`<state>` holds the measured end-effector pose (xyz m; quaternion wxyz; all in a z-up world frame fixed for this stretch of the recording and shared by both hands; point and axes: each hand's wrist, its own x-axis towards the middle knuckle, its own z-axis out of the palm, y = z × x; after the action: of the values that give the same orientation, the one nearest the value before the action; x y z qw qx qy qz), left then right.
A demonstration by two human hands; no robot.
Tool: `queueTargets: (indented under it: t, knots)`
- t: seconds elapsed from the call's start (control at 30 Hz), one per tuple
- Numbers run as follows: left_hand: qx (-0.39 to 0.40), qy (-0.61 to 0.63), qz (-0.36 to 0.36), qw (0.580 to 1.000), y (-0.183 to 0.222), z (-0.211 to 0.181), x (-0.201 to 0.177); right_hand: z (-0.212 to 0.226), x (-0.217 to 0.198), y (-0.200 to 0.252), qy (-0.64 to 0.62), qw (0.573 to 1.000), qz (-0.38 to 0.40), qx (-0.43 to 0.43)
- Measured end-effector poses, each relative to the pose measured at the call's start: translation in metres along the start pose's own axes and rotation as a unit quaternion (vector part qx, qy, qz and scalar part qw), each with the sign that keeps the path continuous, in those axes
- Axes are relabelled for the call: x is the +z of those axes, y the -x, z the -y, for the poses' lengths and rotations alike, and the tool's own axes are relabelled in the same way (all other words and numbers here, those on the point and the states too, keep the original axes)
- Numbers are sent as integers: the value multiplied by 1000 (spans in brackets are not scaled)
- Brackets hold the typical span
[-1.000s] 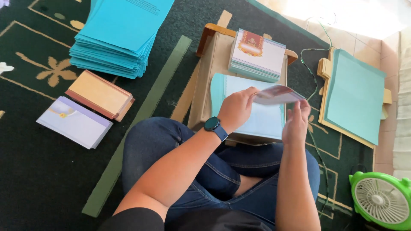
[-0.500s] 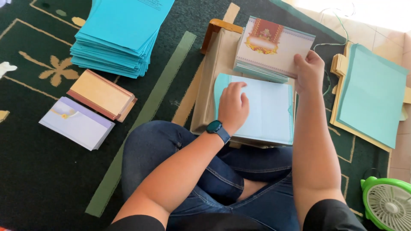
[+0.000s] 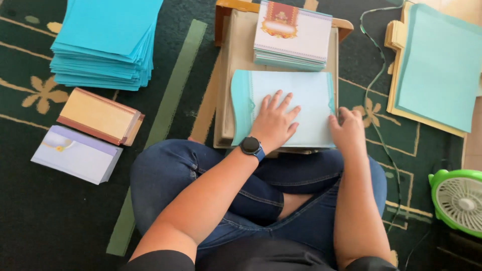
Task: The person sits on the floor and folds light blue paper covers around white inner sheets. They smooth the fold with both hands, then place the folded unit on a stack. The person repeats this process for multiple units, stacking them on a small wooden stand.
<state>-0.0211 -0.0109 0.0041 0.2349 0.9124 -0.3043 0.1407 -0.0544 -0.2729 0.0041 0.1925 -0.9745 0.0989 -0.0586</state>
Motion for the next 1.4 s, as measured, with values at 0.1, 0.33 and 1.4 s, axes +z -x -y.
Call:
queueTargets:
  t: [0.1, 0.33, 1.4]
  knots:
    - [8, -5, 14, 1000, -1, 1, 2, 19, -2, 27, -30, 998, 19, 46]
    - [19, -1, 35, 999, 0, 4, -2, 45, -23, 43, -57, 991, 73, 93]
    - [-179, 90, -6, 980, -14, 17, -77, 98, -5, 53, -62, 962, 67, -257]
